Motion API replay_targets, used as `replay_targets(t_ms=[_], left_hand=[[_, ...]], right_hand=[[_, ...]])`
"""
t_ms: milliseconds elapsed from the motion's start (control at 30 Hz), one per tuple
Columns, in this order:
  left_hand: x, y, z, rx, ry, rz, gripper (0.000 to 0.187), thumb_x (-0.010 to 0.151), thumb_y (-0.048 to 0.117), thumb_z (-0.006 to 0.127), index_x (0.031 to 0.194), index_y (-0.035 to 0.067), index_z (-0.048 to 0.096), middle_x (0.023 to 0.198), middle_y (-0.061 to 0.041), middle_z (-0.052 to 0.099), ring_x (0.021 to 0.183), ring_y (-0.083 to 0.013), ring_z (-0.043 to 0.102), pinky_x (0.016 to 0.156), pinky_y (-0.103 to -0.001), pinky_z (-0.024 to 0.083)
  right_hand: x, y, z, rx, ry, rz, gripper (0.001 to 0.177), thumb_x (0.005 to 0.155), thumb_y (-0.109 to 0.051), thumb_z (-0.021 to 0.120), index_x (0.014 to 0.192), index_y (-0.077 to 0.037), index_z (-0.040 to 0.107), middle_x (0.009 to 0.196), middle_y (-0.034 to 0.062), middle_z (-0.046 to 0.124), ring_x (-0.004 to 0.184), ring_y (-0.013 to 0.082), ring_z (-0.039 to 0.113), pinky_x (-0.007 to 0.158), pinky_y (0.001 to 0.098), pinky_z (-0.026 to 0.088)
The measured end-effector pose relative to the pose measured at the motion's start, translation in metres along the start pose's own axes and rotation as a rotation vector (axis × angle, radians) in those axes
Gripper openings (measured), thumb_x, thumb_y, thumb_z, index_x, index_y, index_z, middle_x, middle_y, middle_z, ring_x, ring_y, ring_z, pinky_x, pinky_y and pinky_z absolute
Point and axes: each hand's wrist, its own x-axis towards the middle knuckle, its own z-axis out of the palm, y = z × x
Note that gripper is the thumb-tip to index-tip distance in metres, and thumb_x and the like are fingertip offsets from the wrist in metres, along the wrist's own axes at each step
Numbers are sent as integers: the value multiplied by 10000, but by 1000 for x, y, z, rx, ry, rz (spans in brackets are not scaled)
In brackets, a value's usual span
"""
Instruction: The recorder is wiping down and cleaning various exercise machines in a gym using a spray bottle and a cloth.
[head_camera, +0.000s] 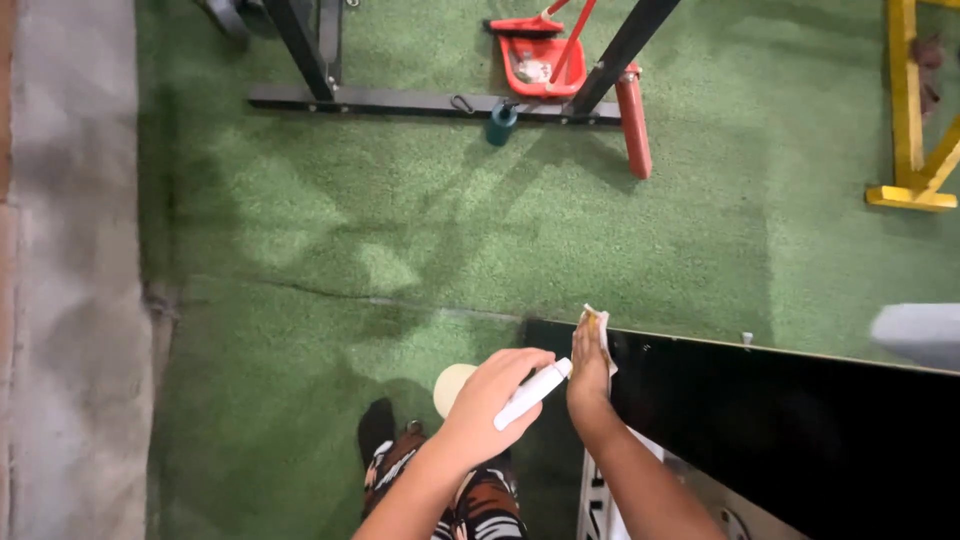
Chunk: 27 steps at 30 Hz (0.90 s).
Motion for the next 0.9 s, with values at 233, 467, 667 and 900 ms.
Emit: replay_targets(t_ms=[233,467,667,900], left_hand=[[-13,-33,-9,13,-5,-29,528,766,49,700,1288,44,618,1304,-139,663,1244,-357,610,1027,-423,500],[-20,38,-36,-12,-78,-54,513,779,65,712,1284,80,622,1290,-133,661,1229,-351,609,1010,-427,500],[-2,120,-74,-58,-258,2,468,803,63,687,1266,85,624,1234,-124,677,1186,-345,625,1000,-416,509],[29,173,-104,-35,-336,232,481,805,81,681,1278,72,591,1205,-144,663,1137,-353,632,960,-425,512]], right_hand=[[64,-78,54,207,148,-145,626,1047,-336,386,1536,54,403,1658,205,299,1542,406,175,1232,585,6],[-79,-51,61,489,262,72,605,948,-185,493,1529,-21,465,1643,193,335,1509,368,259,1134,441,213],[-261,87,19,645,467,345,631,858,-153,512,1475,-48,433,1597,125,377,1510,313,372,1191,400,336],[-446,264,-92,362,422,942,589,937,-235,509,1521,-156,498,1625,101,457,1515,259,421,1250,466,315]])
